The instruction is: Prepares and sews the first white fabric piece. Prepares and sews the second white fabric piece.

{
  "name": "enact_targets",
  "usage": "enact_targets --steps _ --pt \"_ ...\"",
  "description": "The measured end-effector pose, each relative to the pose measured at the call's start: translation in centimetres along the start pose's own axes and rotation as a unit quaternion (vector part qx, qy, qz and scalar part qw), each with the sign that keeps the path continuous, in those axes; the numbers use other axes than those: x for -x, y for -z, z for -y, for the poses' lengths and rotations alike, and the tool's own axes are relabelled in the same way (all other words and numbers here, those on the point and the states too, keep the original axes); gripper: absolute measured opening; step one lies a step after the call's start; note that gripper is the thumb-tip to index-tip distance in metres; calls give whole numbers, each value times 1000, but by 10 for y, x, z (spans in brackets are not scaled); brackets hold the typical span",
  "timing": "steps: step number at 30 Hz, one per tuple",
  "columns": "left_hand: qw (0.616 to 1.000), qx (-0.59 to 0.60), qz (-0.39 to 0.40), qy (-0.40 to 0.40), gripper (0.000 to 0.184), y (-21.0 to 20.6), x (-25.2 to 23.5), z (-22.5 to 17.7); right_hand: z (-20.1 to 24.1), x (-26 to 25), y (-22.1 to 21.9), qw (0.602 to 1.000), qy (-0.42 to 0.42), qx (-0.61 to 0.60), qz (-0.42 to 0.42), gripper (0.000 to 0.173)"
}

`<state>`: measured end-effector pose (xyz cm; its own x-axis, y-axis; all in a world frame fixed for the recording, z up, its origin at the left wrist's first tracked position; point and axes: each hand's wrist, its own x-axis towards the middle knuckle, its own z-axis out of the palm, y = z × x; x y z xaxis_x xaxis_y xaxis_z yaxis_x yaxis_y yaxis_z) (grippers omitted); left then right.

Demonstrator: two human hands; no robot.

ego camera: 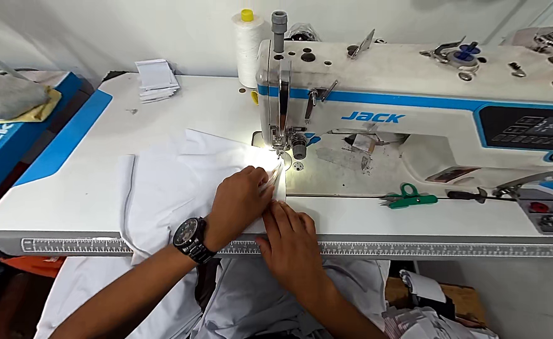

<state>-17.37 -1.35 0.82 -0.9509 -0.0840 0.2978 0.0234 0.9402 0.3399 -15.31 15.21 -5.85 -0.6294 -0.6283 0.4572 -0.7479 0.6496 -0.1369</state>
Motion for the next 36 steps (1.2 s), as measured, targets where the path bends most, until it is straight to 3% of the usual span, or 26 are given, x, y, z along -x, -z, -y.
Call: enact_targets --steps 3,7,11,13,15,20,26,31,34,36 --pt "999 -11 -21 23 11 0 7 -3 -1 1 0 1000 4 0 -5 55" --pt "994 10 -112 9 14 3 10 -3 -1 1 0 1000 3 -6 0 55" --pt "974 -42 -127 -181 13 0 8 2 0 -1 6 1000 4 -16 5 54" --pt "958 -54 -94 -264 15 -4 9 8 3 2 9 1000 5 -11 12 51" --pt "954 -26 -46 -297 17 -9 11 20 5 6 10 1000 8 -3 16 49" --pt "947 77 -1 -313 18 -9 12 42 0 12 11 999 29 -14 24 49" --pt "920 97 16 -379 21 -11 0 38 -8 11 12 997 72 -11 3 45" --pt "926 115 32 -359 22 -12 2 41 -17 16 16 994 89 -65 14 39" --pt "924 111 36 -363 22 -11 2 41 -37 13 26 981 49 -190 -13 27" --pt "924 111 38 -363 21 -11 2 41 -46 6 32 986 13 -163 -13 33"
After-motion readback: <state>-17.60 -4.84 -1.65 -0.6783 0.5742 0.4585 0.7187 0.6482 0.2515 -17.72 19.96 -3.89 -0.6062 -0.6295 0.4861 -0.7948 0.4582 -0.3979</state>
